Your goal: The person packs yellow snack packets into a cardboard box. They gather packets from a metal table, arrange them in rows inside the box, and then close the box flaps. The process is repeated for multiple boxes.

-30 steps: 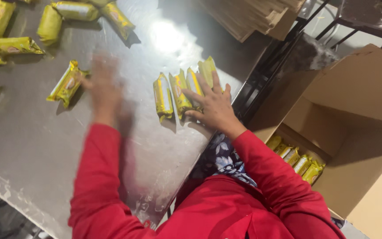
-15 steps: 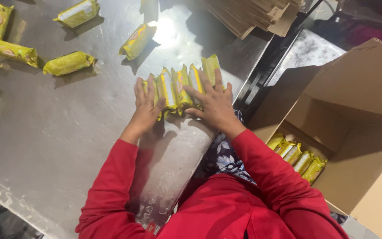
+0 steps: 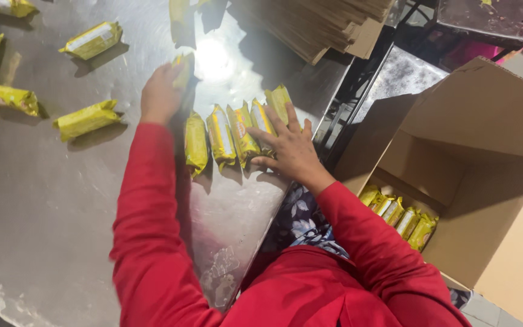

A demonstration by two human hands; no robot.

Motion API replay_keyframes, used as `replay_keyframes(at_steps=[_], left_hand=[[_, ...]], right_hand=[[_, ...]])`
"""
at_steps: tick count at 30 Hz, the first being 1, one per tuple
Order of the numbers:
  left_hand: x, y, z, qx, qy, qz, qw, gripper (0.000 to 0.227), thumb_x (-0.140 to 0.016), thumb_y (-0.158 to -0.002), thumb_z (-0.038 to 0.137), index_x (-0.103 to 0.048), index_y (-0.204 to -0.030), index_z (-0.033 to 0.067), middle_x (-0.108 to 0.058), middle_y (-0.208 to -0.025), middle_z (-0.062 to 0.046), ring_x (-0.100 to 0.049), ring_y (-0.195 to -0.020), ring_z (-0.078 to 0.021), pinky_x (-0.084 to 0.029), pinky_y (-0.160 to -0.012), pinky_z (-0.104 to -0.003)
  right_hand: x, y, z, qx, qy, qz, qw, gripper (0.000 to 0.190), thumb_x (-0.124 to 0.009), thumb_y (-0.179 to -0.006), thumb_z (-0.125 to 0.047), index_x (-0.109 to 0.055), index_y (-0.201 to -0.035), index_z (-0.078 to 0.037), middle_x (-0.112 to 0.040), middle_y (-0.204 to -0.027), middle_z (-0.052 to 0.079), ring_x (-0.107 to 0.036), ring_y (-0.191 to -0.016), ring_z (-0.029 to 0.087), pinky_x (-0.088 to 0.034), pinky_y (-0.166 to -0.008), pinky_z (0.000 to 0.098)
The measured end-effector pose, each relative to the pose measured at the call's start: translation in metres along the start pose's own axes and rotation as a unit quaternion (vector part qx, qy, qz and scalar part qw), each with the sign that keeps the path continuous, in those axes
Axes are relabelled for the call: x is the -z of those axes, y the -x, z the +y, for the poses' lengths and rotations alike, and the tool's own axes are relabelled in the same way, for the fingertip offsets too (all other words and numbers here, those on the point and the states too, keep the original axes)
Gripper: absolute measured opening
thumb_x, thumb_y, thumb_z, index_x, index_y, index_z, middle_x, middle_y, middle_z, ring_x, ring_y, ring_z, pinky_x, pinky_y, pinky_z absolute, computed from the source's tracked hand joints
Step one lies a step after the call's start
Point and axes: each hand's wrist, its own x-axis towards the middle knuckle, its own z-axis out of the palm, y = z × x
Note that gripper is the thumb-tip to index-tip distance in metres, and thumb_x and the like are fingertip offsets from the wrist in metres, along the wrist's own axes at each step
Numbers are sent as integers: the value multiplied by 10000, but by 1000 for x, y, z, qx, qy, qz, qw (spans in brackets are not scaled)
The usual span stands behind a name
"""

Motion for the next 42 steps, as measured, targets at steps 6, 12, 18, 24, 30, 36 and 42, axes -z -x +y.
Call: replay_keyframes(at_steps=[6,12,18,24,30,36,42], left_hand=[[55,104,19,97,24,-13,995,573,-718,-896,261,-606,-1446,147,-576,-1321,-147,-613,-1181,-349,-505,-985,-434],[67,168,77,127,40,-34,991,715,-727,-929,485,-529,-1525,142,-494,-1380,-212,-567,-1221,-394,-497,-982,-457],[92,146,84,45,-120,-118,985,1030,-928,-584,555,-523,-1482,255,-357,-1546,-176,-251,-1435,-413,-271,-1148,-662],[72,118,95,2,-53,-235,971,1384,-948,-386,588,-305,-1575,294,-260,-1646,-91,-127,-1534,-393,-306,-1129,-663],[74,110,101,41,-80,-236,968,1392,-935,-389,639,-309,-1592,324,-326,-1611,-90,-187,-1537,-376,-390,-1047,-707],[67,107,122,40,-106,-232,966,1394,-971,-335,628,-353,-1552,343,-352,-1523,-163,-238,-1460,-397,-420,-942,-695],[63,120,130,59,-106,-188,975,1272,-968,-410,571,-411,-1529,332,-456,-1433,-122,-335,-1417,-363,-442,-909,-655]], right_hand=[[-3,-4,2,14,-3,16,1000,764,-761,-721,-674,-565,-1416,-424,-275,-1643,73,-82,-1529,450,-262,-1079,775],[7,-4,-6,17,-25,-6,1000,799,-784,-697,-671,-567,-1415,-397,-256,-1649,92,-62,-1521,465,-222,-1073,787],[40,-18,10,36,-16,-79,996,1230,-880,-454,-691,-415,-1536,-335,-227,-1658,98,-141,-1500,384,-131,-1129,809],[40,-57,17,80,-9,-155,985,1249,-950,-454,-612,-390,-1532,-324,-244,-1637,71,-67,-1530,417,-158,-1091,805],[37,-72,34,81,-88,-149,982,1193,-884,-509,-604,-414,-1570,-326,-395,-1632,36,-199,-1564,376,-432,-1055,697],[29,-79,10,78,-16,-171,982,1346,-1025,-406,-542,-360,-1545,-280,-372,-1501,177,-133,-1456,456,-390,-927,736],[29,-66,8,76,-4,-125,989,1215,-954,-482,-627,-440,-1522,-262,-520,-1361,178,-307,-1431,428,-475,-921,667]])
